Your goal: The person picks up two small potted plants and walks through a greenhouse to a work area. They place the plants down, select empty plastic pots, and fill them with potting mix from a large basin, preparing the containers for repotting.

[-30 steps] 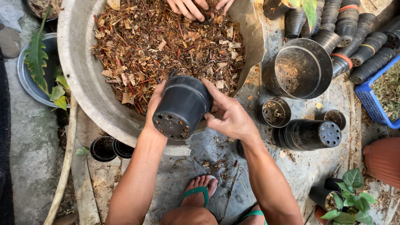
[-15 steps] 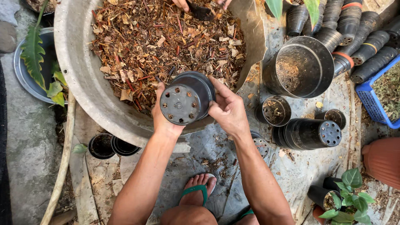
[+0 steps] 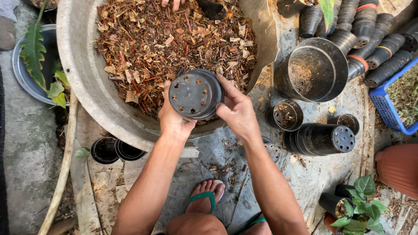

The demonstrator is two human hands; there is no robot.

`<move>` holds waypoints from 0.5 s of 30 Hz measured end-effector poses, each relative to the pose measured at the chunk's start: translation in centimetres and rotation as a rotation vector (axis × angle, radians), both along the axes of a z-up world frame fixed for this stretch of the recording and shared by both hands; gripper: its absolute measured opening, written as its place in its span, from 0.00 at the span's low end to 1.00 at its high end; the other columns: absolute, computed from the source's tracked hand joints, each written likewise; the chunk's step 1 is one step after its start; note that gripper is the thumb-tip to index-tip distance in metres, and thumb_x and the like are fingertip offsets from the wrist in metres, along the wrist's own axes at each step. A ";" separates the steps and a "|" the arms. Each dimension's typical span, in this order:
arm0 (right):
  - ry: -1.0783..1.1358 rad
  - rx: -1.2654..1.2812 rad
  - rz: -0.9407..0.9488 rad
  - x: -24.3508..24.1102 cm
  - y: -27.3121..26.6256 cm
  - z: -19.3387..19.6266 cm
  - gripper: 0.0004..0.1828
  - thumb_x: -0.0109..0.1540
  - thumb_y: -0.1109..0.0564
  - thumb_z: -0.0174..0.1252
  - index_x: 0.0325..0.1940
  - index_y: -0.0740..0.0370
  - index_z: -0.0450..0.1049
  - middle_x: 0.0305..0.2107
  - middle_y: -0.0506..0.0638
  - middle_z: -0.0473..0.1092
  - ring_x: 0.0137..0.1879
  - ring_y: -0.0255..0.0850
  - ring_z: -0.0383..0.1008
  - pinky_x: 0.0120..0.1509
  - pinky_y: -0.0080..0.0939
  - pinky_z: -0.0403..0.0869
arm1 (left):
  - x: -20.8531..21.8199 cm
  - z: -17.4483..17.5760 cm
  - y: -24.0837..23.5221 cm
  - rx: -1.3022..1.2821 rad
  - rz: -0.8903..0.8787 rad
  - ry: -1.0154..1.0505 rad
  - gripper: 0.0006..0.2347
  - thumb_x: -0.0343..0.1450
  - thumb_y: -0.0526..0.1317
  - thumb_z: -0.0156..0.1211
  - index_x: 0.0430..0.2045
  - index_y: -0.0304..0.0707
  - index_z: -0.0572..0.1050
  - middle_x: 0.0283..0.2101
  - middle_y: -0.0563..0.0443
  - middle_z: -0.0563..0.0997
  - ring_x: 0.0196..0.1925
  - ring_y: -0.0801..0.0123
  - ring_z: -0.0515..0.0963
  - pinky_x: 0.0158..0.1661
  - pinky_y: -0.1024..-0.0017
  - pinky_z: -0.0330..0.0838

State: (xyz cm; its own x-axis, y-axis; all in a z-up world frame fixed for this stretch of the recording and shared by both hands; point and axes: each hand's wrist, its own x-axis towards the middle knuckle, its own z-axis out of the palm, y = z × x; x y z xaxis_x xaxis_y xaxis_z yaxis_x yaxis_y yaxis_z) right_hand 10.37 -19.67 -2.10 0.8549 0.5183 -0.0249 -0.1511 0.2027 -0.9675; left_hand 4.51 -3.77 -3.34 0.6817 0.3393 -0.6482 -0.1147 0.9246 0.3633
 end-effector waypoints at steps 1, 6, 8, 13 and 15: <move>-0.030 0.013 -0.056 -0.2 0.5 -0.6 0.33 0.62 0.71 0.52 0.74 0.72 0.62 0.61 0.56 0.71 0.61 0.36 0.74 0.67 0.33 0.73 | 0.0 0.0 -0.3 0.012 -0.007 -0.057 0.18 0.76 0.55 0.50 0.44 0.41 0.77 0.43 0.50 0.84 0.41 0.65 0.85 0.40 0.62 0.82; 0.085 0.028 -0.258 -1.1 2.0 -2.0 0.29 0.66 0.69 0.49 0.74 0.74 0.61 0.60 0.58 0.71 0.60 0.40 0.73 0.67 0.40 0.70 | 0.7 -0.4 -1.7 0.028 0.058 -0.031 0.19 0.78 0.54 0.44 0.47 0.40 0.75 0.45 0.50 0.83 0.42 0.64 0.85 0.40 0.62 0.84; -0.021 0.034 -0.233 -1.8 2.3 -1.7 0.34 0.62 0.70 0.51 0.74 0.70 0.56 0.61 0.54 0.69 0.64 0.37 0.70 0.72 0.37 0.66 | 0.8 -0.6 -1.9 0.021 0.099 0.016 0.19 0.77 0.55 0.42 0.47 0.41 0.74 0.45 0.50 0.83 0.43 0.64 0.86 0.41 0.61 0.85; -0.051 0.085 -0.345 -1.4 2.1 -2.9 0.29 0.63 0.72 0.50 0.70 0.74 0.63 0.62 0.53 0.70 0.68 0.39 0.69 0.75 0.39 0.65 | 1.4 -1.1 -2.5 0.006 0.061 -0.055 0.20 0.77 0.56 0.41 0.49 0.41 0.73 0.46 0.51 0.82 0.42 0.64 0.85 0.40 0.60 0.83; 0.104 0.106 -0.406 -1.7 2.5 -4.0 0.25 0.68 0.69 0.52 0.72 0.76 0.68 0.53 0.56 0.72 0.49 0.37 0.65 0.53 0.37 0.64 | 0.6 -1.1 -2.5 -0.023 0.066 -0.017 0.19 0.77 0.55 0.40 0.49 0.43 0.73 0.46 0.53 0.82 0.42 0.64 0.85 0.41 0.59 0.83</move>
